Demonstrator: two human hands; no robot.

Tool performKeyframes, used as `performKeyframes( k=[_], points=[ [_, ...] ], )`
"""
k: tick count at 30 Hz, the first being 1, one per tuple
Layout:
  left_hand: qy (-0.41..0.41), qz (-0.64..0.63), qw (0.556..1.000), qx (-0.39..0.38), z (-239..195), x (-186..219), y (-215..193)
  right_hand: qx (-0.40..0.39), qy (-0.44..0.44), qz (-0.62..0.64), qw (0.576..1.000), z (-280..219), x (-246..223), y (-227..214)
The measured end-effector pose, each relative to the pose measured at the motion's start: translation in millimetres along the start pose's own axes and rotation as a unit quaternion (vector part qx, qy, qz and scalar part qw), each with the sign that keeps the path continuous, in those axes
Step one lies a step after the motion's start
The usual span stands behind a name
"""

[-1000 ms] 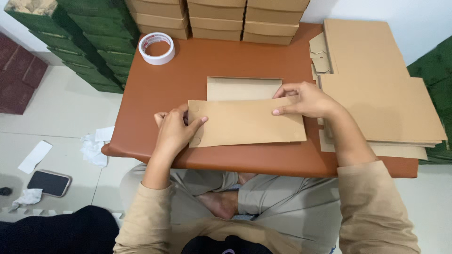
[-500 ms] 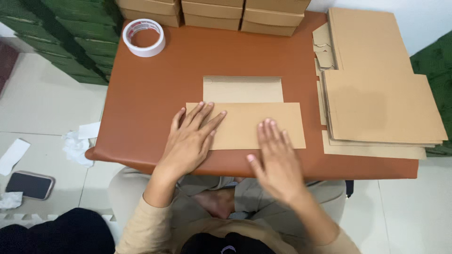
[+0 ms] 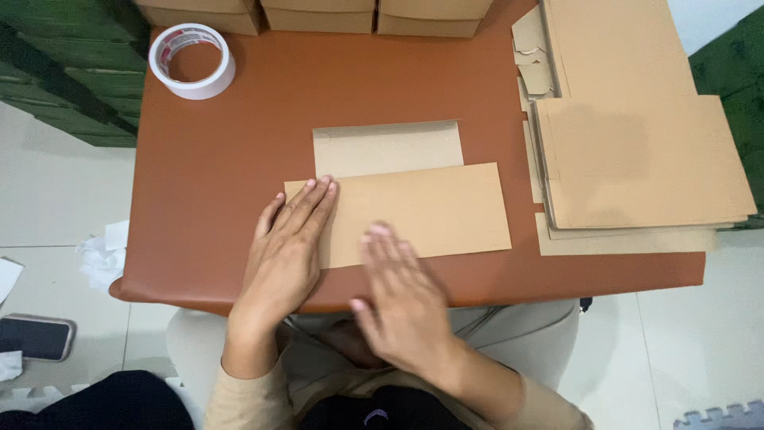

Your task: The person assembles a flat-packed cardboard box by folding the side flaps and tucking the tabs into slots to form the box structure. The person then places the assembled box on a stack of similar boxes.

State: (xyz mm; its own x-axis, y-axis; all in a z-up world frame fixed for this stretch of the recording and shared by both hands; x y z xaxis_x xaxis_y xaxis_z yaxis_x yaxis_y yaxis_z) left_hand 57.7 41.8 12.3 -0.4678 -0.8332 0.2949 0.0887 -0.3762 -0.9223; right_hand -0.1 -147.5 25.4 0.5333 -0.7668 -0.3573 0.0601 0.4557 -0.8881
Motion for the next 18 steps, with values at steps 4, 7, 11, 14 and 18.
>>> performKeyframes(
  k=[4, 7, 11, 14, 18],
  points=[
    [-0.034, -0.011, 0.999, 0.016, 0, 10, -3, -0.053, 0.051, -0.037, 0.997, -36, 57, -22],
    [-0.102, 0.045, 0.990, 0.088, -2, 16, -4, -0.126, 0.138, -0.104, 0.977, -50, 79, -40],
    [-0.117, 0.060, 0.986, 0.099, -3, 14, -3, -0.081, 0.071, -0.112, 0.988, -42, 79, -37],
    [-0.114, 0.050, 0.987, 0.100, -4, 13, -4, -0.154, 0.032, -0.088, 0.984, -15, 59, -22],
    [-0.107, 0.048, 0.987, 0.107, -3, 14, -6, -0.167, -0.097, -0.042, 0.980, 25, 27, -16]
  ],
)
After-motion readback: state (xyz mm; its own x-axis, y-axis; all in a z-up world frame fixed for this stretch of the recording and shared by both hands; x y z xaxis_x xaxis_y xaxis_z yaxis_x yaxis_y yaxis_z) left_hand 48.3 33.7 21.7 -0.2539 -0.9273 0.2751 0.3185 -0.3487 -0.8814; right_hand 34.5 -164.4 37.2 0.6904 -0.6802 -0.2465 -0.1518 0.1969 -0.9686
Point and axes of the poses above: each hand's wrist, its own z-axis towards the middle knuckle, its own y-axis out of the palm, x = y × z, the point moved 1 cm from there along z, towards the middle knuckle, and after that the axes turned 2 degrees about y, right-handed, at the moved point
